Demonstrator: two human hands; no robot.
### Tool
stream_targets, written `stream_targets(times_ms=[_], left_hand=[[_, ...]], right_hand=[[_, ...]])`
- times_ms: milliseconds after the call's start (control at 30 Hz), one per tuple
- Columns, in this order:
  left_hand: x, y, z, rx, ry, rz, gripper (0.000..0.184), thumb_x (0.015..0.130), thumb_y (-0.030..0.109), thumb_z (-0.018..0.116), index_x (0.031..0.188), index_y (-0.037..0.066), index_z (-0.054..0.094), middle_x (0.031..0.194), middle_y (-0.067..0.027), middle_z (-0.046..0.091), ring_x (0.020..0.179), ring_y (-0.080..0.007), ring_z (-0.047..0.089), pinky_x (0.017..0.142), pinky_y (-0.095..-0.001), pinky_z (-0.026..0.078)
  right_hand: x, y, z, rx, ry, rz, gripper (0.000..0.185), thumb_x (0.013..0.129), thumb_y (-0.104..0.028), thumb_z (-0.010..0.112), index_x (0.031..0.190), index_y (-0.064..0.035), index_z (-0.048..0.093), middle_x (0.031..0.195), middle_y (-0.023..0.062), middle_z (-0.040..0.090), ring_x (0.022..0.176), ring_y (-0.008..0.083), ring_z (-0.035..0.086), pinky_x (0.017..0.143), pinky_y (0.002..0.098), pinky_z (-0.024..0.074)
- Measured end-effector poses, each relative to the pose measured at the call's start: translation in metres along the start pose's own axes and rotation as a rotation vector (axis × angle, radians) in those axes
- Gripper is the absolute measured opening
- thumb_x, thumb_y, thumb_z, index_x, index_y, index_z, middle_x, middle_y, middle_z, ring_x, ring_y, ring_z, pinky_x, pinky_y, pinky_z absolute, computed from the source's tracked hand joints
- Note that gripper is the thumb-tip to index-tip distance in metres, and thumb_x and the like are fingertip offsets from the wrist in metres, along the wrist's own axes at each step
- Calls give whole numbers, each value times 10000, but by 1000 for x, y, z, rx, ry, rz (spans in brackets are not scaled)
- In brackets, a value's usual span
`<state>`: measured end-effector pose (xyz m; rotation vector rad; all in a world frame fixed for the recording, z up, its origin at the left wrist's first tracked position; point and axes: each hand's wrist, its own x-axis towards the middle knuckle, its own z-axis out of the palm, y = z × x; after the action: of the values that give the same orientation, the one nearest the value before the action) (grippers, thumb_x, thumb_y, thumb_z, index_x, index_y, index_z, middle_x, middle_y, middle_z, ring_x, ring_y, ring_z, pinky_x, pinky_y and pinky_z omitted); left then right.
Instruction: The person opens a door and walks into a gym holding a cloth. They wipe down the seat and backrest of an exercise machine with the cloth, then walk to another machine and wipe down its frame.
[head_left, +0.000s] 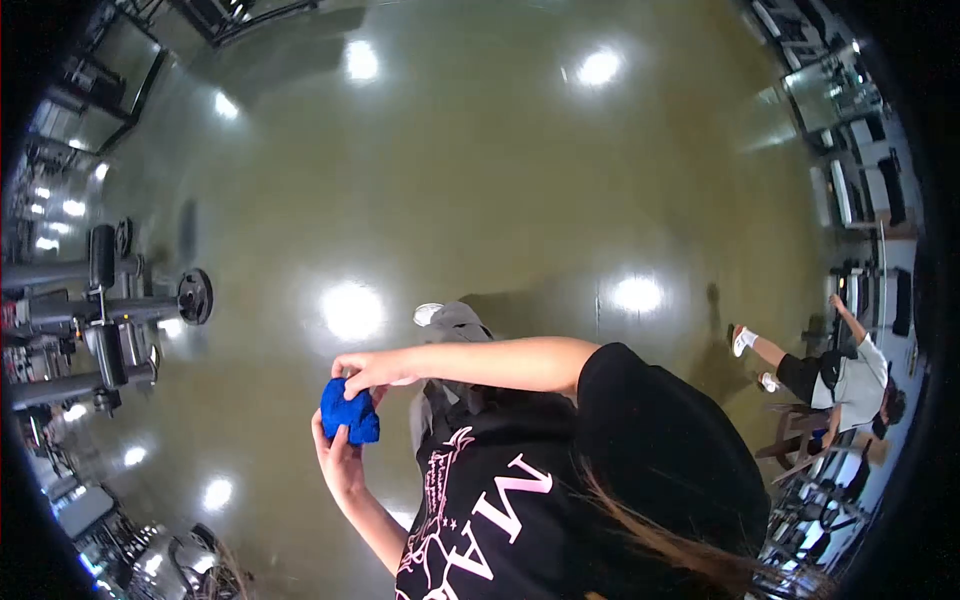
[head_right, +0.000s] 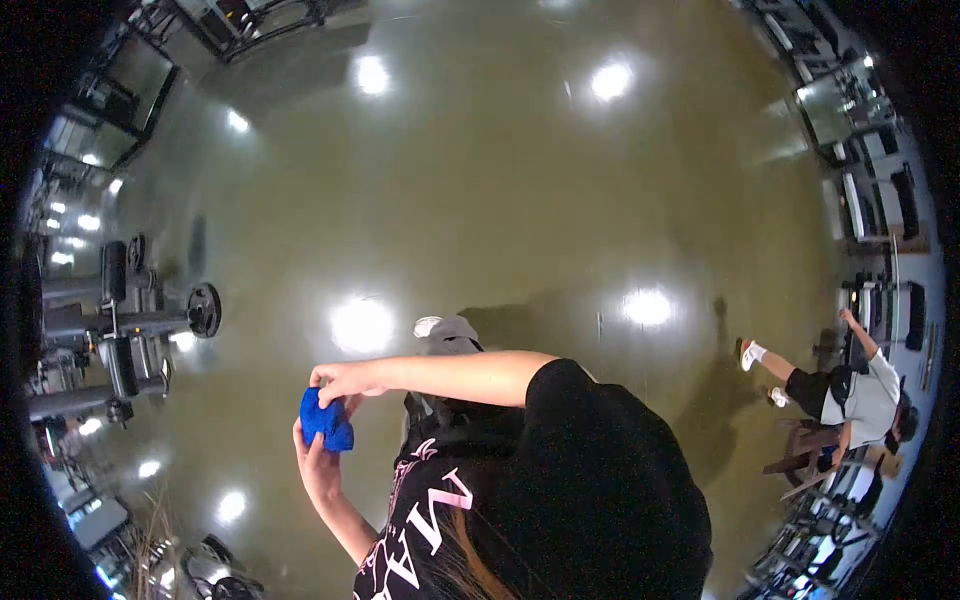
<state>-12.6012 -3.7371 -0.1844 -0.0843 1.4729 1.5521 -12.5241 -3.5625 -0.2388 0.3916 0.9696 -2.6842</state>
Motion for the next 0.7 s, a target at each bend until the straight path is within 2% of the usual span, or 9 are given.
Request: stream_targets(times_ms=[167, 200, 300, 400, 467, 600, 700], left_hand=[[-26, -99, 87, 72, -126, 1, 448, 765, 46, 558, 1166, 102, 367, 1105, -93, 460, 953, -206, 512, 757, -338, 462], [-39, -93, 70, 90, -123, -28, 448, 765, 44, 558, 1166, 99, 366, 1102, -94, 461, 947, -204, 515, 754, -336, 464], [-92, -170, 114, 34, -109, -49, 465, 756, 39, 566, 1170, 102, 364, 1090, -93, 466, 931, -201, 523, 730, -330, 474], [-161, -221, 130, 44, -80, -113, 488, 743, 42, 581, 1175, 105, 361, 1102, -99, 461, 930, -216, 526, 737, -337, 475], [-189, -232, 133, 27, -32, -102, 495, 739, 44, 586, 1175, 107, 362, 1113, -102, 457, 934, -224, 525, 740, -342, 473], [-253, -325, 199, -13, -108, -45, 522, 715, 42, 596, 1179, 100, 363, 1115, -100, 454, 947, -228, 519, 778, -351, 452], [-294, -388, 249, -24, -76, -68, 527, 706, 45, 599, 1175, 93, 365, 1106, -96, 461, 943, -222, 523, 794, -342, 445]], right_hand=[[-140, 39, -59, -1, 65, -96, 510, 737, -199, 640, 1135, -68, 349, 1026, 111, 432, 935, 206, 477, 725, 335, 475], [-134, 58, -39, 15, 68, -89, 522, 729, -191, 648, 1136, -68, 346, 1031, 112, 428, 938, 207, 474, 734, 333, 473], [-226, 99, -54, -71, 36, -126, 576, 695, -152, 682, 1140, -62, 328, 1044, 116, 409, 946, 204, 464, 756, 324, 471], [-297, 138, -48, -96, 3, -124, 574, 665, -69, 689, 1115, -33, 335, 994, 132, 416, 897, 226, 509, 745, 335, 502], [-311, 150, -35, -169, -46, -129, 542, 663, -101, 690, 1090, -50, 360, 971, 116, 437, 886, 212, 499, 709, 313, 494], [-414, 190, -71, -404, -131, -152, 512, 651, -134, 697, 1055, -61, 390, 925, 107, 461, 845, 195, 501, 666, 297, 486], [-505, 207, -85, -505, -91, -108, 521, 647, -158, 704, 1047, -53, 388, 915, 115, 466, 835, 199, 506, 670, 300, 475]])
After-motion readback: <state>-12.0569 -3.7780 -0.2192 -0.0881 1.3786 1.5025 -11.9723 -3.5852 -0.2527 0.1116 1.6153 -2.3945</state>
